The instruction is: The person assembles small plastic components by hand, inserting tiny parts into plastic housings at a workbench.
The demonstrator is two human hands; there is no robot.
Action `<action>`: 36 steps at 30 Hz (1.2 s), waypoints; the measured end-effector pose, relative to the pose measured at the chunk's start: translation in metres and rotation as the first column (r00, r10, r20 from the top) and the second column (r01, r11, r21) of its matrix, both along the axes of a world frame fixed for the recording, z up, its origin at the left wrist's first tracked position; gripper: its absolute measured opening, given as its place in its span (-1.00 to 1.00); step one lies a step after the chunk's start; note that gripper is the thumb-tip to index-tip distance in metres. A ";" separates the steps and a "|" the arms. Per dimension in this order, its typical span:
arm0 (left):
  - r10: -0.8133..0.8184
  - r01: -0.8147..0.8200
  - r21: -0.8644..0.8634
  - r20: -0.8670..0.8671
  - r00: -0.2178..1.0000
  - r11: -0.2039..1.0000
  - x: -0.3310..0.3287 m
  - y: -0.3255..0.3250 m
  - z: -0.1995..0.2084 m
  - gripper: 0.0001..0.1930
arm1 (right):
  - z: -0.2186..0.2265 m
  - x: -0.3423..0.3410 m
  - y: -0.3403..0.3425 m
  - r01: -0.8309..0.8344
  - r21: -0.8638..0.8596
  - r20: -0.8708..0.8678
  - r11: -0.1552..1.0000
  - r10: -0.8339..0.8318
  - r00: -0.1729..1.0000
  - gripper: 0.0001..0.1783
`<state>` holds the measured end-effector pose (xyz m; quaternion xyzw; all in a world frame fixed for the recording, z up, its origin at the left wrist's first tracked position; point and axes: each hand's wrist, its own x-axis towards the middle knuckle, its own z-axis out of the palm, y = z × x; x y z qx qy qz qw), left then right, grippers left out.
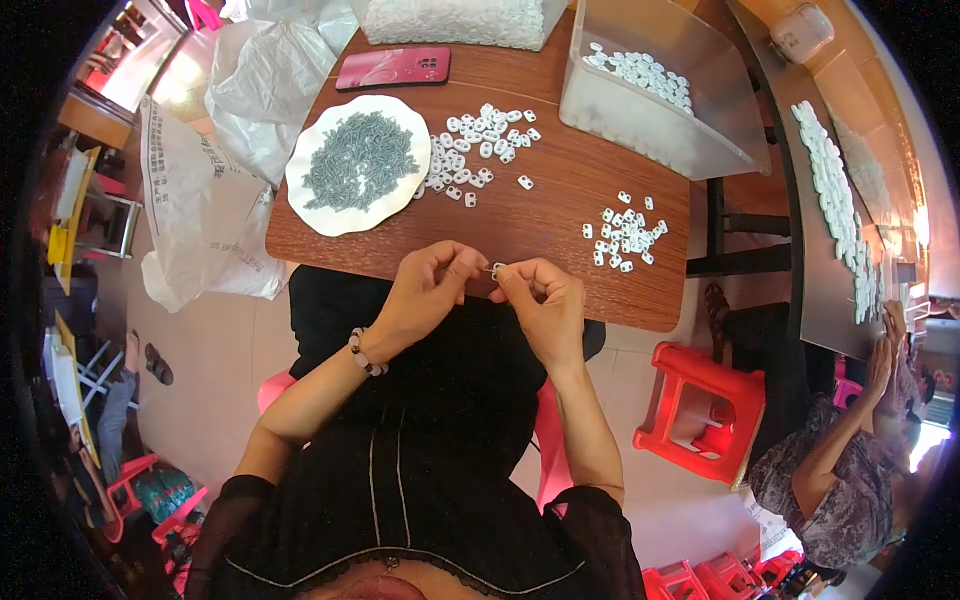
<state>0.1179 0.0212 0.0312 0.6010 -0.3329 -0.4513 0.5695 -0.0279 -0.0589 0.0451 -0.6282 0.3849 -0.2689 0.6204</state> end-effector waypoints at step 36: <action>-0.037 0.039 -0.034 0.052 0.998 0.999 -0.014 -0.023 -0.003 -0.86 | -0.006 -0.017 -0.004 0.075 0.009 0.098 0.997 -0.076 0.992 -0.86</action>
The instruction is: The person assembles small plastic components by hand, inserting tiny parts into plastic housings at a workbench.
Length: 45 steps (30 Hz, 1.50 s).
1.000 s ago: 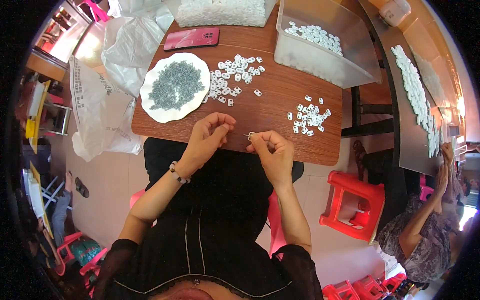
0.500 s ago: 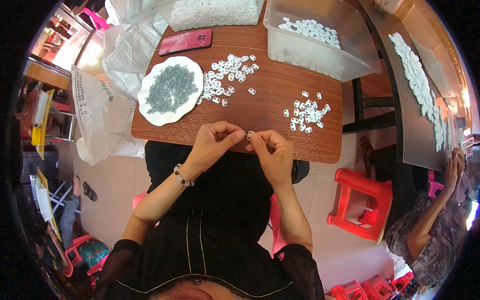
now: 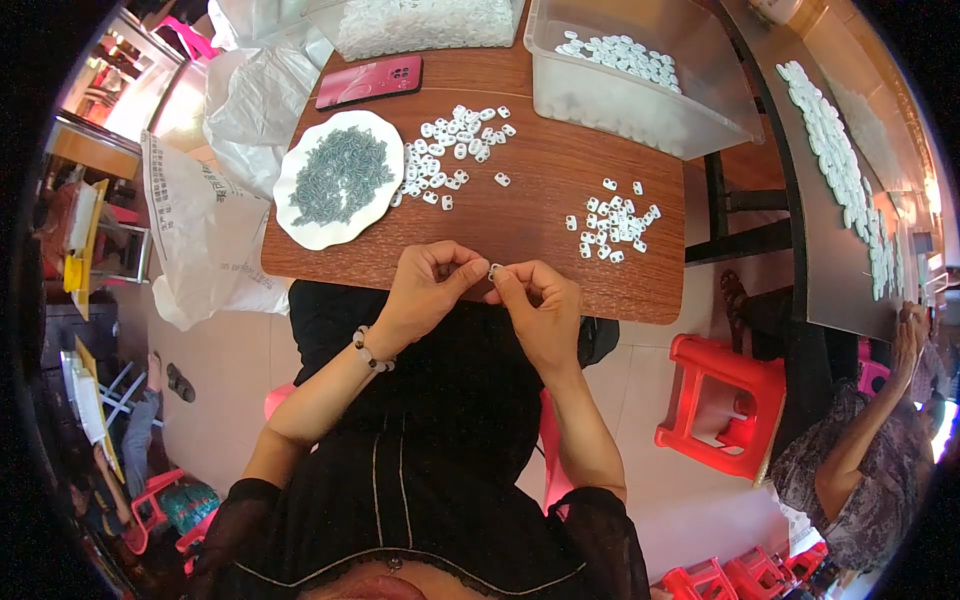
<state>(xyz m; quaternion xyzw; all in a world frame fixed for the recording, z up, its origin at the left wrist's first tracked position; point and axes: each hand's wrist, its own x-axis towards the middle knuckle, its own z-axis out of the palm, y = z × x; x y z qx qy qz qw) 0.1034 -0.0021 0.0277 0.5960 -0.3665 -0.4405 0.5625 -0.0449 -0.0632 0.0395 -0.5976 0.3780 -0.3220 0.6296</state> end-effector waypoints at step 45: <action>-0.031 0.092 0.000 0.941 0.336 0.996 0.093 -0.115 0.005 -0.77 | -0.004 0.001 -0.001 0.018 -0.023 0.003 1.000 -0.018 1.000 -0.87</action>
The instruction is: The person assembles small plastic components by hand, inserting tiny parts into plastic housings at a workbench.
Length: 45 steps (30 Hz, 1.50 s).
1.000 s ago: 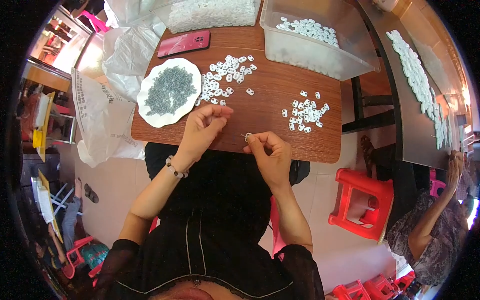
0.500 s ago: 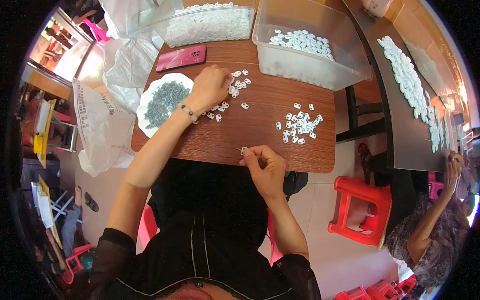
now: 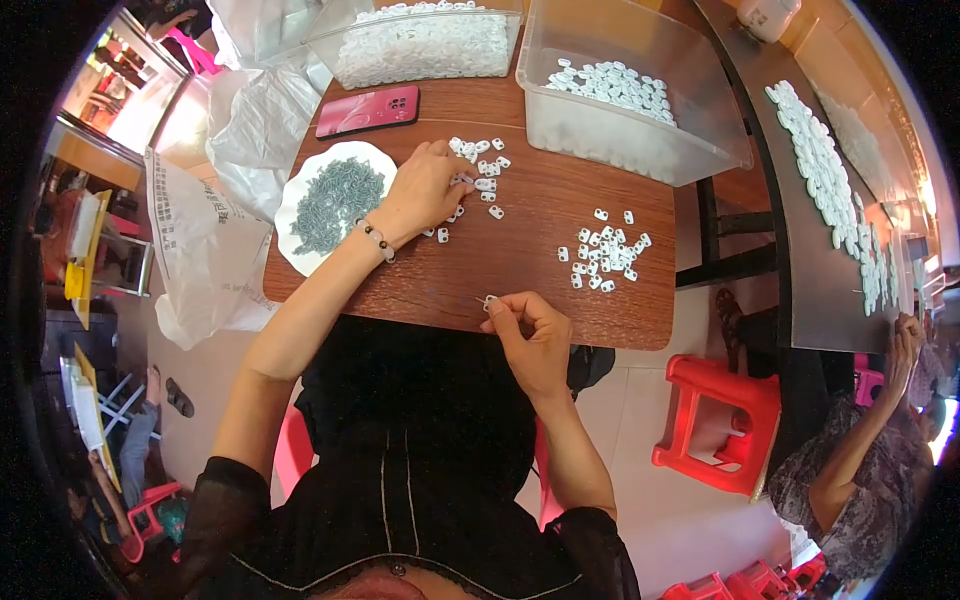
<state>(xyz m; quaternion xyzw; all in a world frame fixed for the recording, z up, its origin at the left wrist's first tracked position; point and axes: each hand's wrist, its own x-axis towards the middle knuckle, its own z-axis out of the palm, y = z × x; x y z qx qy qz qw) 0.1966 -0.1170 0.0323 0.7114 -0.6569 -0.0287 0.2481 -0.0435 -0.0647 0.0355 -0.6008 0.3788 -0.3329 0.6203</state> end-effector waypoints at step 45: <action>0.225 0.249 0.111 -0.840 -0.494 0.962 -0.069 0.135 0.001 -0.70 | 0.017 0.003 0.013 -0.003 -0.021 0.118 1.000 0.006 0.993 -0.89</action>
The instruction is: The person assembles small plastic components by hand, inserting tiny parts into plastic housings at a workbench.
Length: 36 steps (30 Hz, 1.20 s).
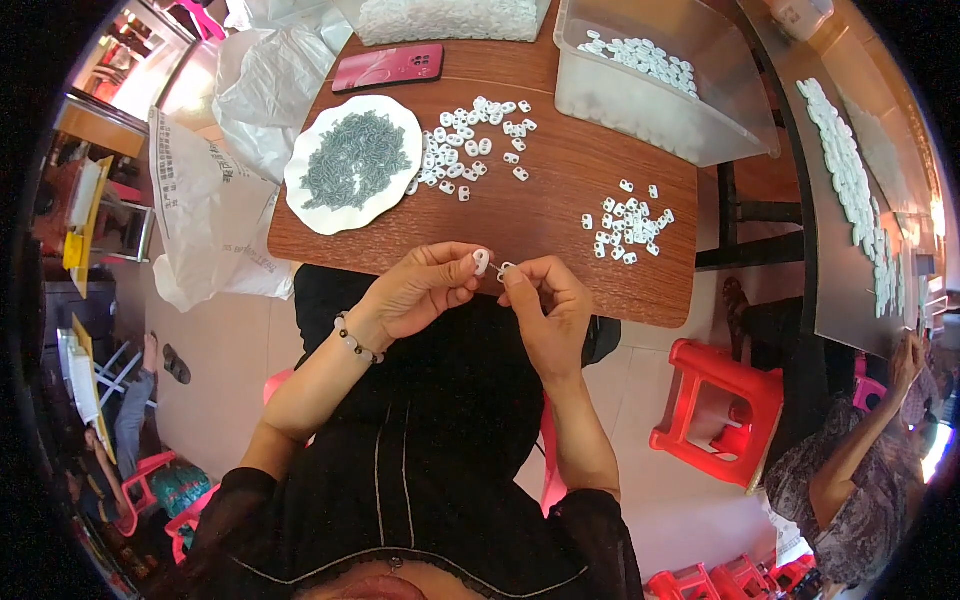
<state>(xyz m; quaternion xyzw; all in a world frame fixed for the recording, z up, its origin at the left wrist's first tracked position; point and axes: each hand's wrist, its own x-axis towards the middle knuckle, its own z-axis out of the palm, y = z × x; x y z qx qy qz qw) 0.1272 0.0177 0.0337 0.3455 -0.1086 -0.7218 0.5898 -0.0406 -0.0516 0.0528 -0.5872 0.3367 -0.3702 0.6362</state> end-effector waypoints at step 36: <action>0.065 -0.069 0.010 0.228 0.971 0.998 -0.008 0.006 0.001 -0.73 | -0.005 0.000 0.004 0.009 -0.106 -0.134 0.994 -0.024 0.991 -0.82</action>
